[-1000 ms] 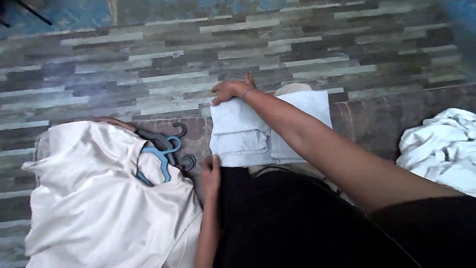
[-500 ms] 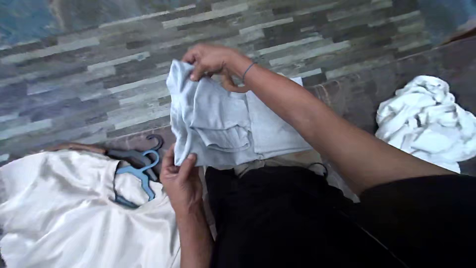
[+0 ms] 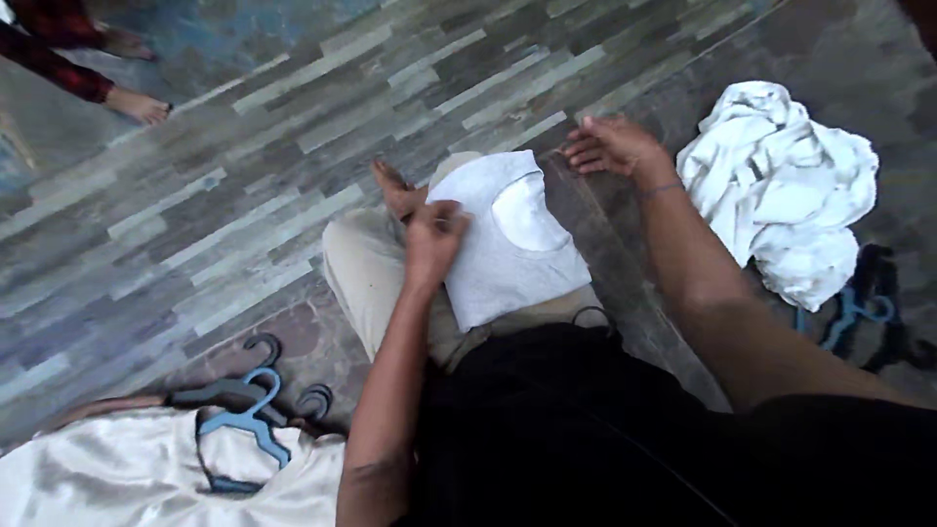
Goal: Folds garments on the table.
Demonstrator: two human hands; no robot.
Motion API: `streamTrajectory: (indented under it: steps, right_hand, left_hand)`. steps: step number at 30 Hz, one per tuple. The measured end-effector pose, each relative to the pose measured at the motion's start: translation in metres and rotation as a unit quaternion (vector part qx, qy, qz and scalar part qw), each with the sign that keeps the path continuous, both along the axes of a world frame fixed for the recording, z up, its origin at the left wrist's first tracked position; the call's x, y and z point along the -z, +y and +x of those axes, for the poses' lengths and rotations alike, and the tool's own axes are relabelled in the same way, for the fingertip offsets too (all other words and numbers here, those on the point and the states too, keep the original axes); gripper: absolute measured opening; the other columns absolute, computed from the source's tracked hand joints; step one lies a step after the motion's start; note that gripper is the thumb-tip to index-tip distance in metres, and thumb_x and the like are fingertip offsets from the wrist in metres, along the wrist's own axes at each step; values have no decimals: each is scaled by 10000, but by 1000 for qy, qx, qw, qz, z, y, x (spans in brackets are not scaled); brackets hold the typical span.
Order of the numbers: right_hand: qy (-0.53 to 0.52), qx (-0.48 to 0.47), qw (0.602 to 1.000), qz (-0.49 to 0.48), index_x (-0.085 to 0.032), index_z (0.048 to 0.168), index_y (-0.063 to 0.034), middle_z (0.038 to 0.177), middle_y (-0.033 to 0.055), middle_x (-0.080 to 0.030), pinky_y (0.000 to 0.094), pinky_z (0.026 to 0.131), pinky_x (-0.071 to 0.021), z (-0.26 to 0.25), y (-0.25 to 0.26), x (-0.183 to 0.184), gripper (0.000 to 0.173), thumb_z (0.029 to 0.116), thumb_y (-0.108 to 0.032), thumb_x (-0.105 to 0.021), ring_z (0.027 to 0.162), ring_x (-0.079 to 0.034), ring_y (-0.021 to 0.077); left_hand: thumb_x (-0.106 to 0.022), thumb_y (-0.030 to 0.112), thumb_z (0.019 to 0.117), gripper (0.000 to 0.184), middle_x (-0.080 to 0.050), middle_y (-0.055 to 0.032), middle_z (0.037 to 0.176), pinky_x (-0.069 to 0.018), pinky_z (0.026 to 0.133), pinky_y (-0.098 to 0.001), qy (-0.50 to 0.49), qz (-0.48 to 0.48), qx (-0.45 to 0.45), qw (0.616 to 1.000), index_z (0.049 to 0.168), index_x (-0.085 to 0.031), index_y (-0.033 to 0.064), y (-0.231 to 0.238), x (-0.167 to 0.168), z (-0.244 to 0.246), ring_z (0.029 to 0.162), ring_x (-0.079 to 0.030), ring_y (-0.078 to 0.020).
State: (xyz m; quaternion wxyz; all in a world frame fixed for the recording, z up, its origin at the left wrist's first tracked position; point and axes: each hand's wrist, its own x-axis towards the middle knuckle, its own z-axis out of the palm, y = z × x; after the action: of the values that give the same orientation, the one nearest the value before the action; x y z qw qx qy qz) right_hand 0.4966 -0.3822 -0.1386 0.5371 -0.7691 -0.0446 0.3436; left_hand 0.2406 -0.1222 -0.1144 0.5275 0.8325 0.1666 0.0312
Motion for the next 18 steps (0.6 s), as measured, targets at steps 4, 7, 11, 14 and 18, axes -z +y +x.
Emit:
streamTrajectory:
  steps: [4,7,11,14,18]
  right_hand:
    - [36,20,998,-54,-581,1322,-10,1091,129,-680,408,805,-588,-58,28,-13,711,1058,-622,-332,895,-689,214]
    - [37,-3,998,-58,-594,1328,10,1184,204,-679,495,938,-563,-89,52,-4,694,1021,-603,-490,1061,-683,288]
    - [33,-6,999,12,-663,1205,5,1050,157,-717,443,877,-583,-103,55,2,541,980,-486,-651,925,-702,214]
    - [98,28,993,65,-631,1292,0,1178,183,-686,458,946,-549,-107,46,-10,577,1019,-505,-575,1046,-674,243]
    - [46,4,997,59,-556,1382,-45,1200,181,-686,461,927,-574,-115,46,5,644,886,-375,-800,1033,-693,257]
  left_hand:
    - [-608,312,1030,469,-632,-176,1264,-542,943,-450,96,-210,-205,951,1384,-541,11,20,44,15,1102,-637,-239]
    - [-601,393,1020,429,-690,-113,1092,-580,818,-415,137,-320,-237,907,1280,-604,52,25,49,19,942,-675,-199]
    - [-649,344,996,436,-712,-109,1123,-602,821,-424,150,-353,-192,903,1350,-575,101,24,41,17,974,-704,-216]
    - [-560,180,1026,347,-705,-123,1090,-618,807,-421,101,-394,-202,891,1348,-534,56,20,40,20,953,-714,-216]
    - [-472,113,1047,244,-713,-101,1009,-632,756,-385,69,-426,-183,883,1275,-523,46,11,36,12,881,-726,-186]
